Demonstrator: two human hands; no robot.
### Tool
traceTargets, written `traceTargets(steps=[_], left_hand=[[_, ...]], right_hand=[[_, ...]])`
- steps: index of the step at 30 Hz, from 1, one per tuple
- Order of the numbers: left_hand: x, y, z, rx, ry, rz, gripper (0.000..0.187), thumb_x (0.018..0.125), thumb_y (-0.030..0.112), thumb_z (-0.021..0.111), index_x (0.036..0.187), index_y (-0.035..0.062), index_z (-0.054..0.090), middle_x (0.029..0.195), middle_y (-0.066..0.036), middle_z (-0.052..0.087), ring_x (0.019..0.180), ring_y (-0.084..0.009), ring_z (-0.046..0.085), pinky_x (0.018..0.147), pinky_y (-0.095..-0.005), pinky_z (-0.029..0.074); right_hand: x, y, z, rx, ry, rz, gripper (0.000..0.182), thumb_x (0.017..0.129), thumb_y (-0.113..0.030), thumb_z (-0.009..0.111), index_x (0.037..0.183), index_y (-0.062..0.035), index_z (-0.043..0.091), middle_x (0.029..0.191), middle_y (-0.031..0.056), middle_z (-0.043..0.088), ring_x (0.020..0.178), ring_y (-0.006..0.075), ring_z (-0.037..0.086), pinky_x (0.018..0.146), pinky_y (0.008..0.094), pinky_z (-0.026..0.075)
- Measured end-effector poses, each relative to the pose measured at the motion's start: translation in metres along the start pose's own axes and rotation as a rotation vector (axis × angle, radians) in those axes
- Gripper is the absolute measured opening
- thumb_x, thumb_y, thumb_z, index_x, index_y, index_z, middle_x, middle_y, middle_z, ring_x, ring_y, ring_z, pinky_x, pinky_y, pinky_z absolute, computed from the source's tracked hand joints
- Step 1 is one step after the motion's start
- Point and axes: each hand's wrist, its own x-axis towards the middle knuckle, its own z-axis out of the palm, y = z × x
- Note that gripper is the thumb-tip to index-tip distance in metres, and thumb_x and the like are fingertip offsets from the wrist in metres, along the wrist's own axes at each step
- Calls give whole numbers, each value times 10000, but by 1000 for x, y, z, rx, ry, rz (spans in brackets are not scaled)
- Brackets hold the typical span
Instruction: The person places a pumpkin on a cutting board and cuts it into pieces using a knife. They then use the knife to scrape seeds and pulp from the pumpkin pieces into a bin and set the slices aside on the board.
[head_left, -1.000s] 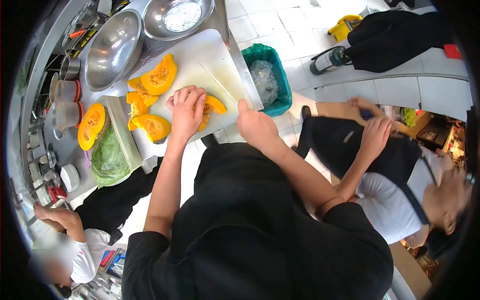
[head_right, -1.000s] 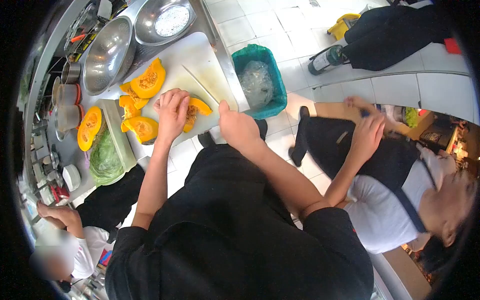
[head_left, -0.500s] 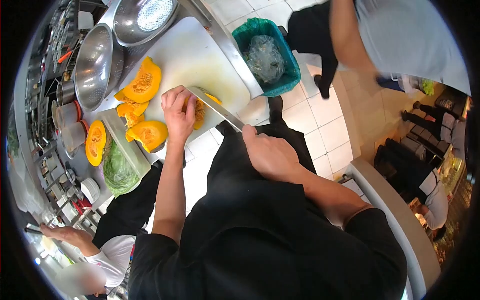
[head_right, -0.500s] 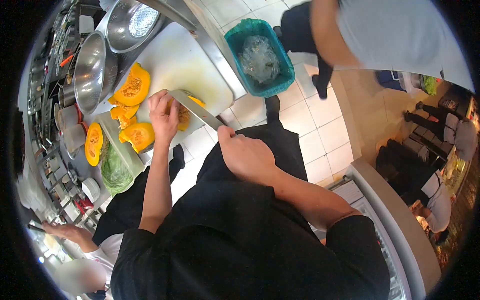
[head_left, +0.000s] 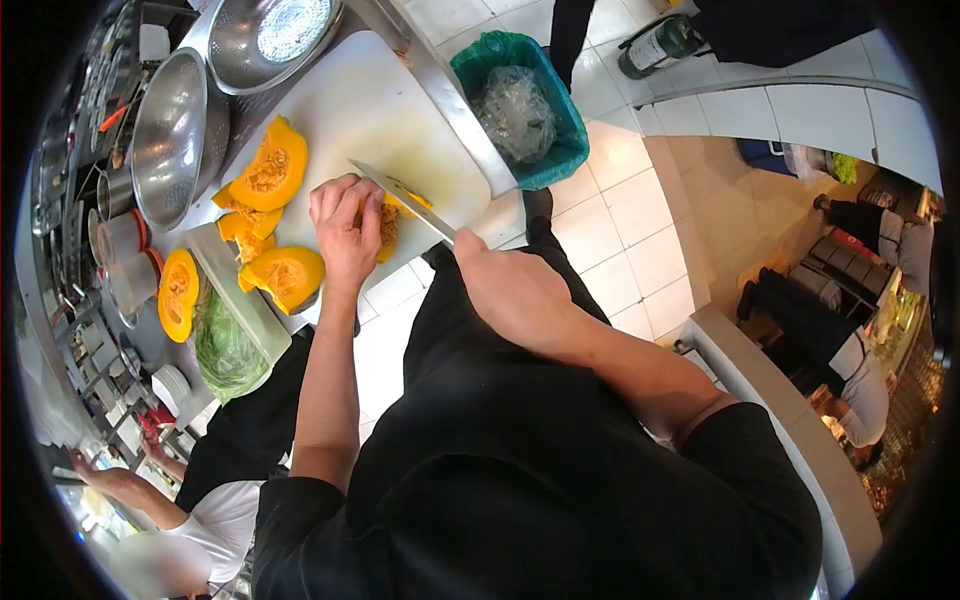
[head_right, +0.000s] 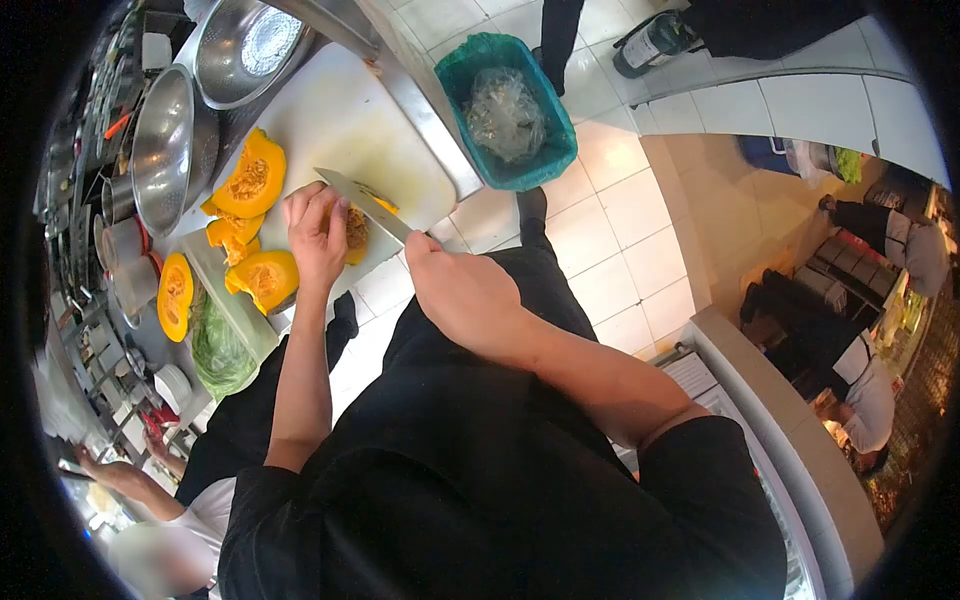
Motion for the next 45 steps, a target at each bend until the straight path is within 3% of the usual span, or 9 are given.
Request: traceTargets(steps=[7,13,18,22,25,28,35,37,45], left_hand=[[-1,-1,2,1,16,13,117,906,87,743,1023,102,747,1073,-62,680,1067,-291,577,978,-411,428],[-3,3,0,55,39,39,108,945,130,724,1048,111,748,1105,-63,676,1080,-300,587,972,-426,422],[-12,8,2,-26,269,-251,108,1004,141,660,1081,79,701,1142,-120,653,1100,-327,573,984,-468,411],[-19,9,13,106,197,-226,115,1007,134,642,1091,65,681,1139,-143,646,1105,-340,564,987,-477,412],[-7,-9,11,66,144,-10,120,1007,139,636,1094,67,676,1152,-133,641,1116,-345,557,988,-483,409],[-2,-10,6,1,87,47,128,1005,140,634,1110,77,671,1165,-121,636,1130,-339,550,1008,-485,387],[-7,7,14,54,142,-130,148,1023,153,624,1155,100,668,1235,-111,628,1182,-332,525,1032,-476,344],[-8,8,16,39,166,-164,148,1028,159,621,1157,102,667,1251,-110,626,1192,-333,518,1029,-476,345],[-16,10,15,26,187,-190,144,1036,161,616,1154,98,669,1258,-107,625,1199,-331,506,1029,-471,339]], right_hand=[[49,7,25,-51,160,-84,139,987,-59,475,1085,39,496,814,264,722,763,437,743,656,558,578],[77,45,31,59,192,-181,199,953,-51,514,1124,47,488,858,314,699,828,521,693,739,600,536],[48,45,-9,12,252,-9,210,961,-80,496,1142,25,476,920,320,702,897,505,693,796,617,517],[40,43,-13,-88,400,-7,198,958,-66,478,1145,-4,467,896,282,717,848,476,707,726,600,526],[44,48,-7,-80,503,-139,202,950,-69,481,1145,-17,471,843,255,717,794,469,706,679,592,526],[51,45,-7,-92,328,-106,207,954,-80,489,1150,-16,471,815,256,713,780,467,706,683,598,524],[53,23,-15,-136,329,-94,208,956,-83,495,1151,-12,477,821,282,713,800,472,713,701,605,528],[60,27,-16,-224,312,-127,206,962,-68,497,1144,27,503,859,249,740,801,429,745,675,546,576],[57,21,-21,-221,274,-45,208,978,-86,478,1158,15,506,892,271,734,860,451,740,750,587,567]])
